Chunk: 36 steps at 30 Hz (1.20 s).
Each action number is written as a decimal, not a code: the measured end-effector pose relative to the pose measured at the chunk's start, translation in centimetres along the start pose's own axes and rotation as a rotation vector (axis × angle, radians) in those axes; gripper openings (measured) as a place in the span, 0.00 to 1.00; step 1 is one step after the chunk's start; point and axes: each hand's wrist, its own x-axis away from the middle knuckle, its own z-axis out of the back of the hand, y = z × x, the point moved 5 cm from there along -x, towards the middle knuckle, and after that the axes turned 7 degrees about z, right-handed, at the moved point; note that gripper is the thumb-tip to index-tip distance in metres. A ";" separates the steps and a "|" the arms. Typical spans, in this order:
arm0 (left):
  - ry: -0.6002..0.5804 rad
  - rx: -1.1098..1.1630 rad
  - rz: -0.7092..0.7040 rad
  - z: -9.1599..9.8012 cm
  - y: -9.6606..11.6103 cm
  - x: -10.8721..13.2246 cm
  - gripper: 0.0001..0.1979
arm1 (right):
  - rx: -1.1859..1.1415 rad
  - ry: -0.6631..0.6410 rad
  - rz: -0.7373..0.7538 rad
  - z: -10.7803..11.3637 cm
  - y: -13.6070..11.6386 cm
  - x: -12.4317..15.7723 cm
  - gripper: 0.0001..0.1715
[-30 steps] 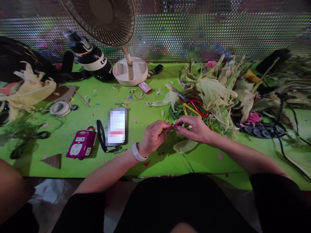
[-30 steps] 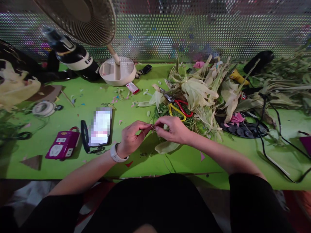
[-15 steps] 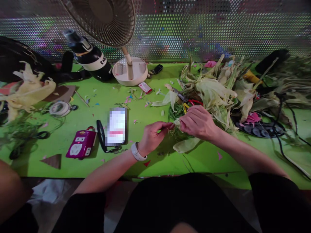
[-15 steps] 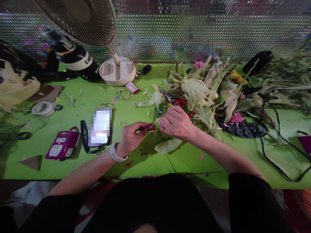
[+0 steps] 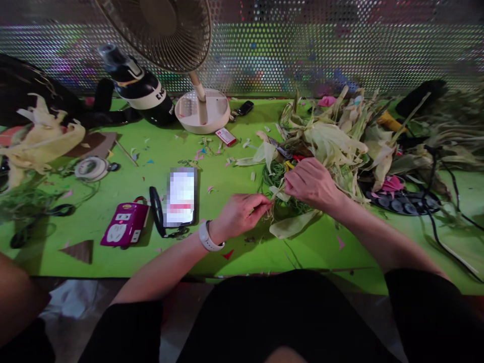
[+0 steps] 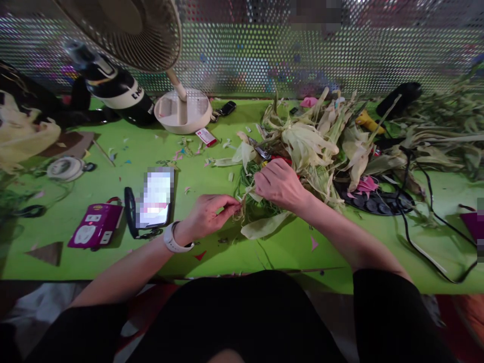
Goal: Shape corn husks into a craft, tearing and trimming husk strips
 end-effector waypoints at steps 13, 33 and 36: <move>0.058 0.194 -0.043 0.3 0.3 -0.3 0.04 | -0.689 -0.035 -0.461 0.7 3.8 0.4 0.12; -0.223 1.205 0.655 -3.0 -1.0 0.2 0.18 | -0.354 0.154 -0.059 0.9 -0.9 0.5 0.10; -0.257 1.251 0.638 -3.2 -0.7 0.3 0.15 | -0.378 0.184 -0.063 0.4 -1.1 0.6 0.12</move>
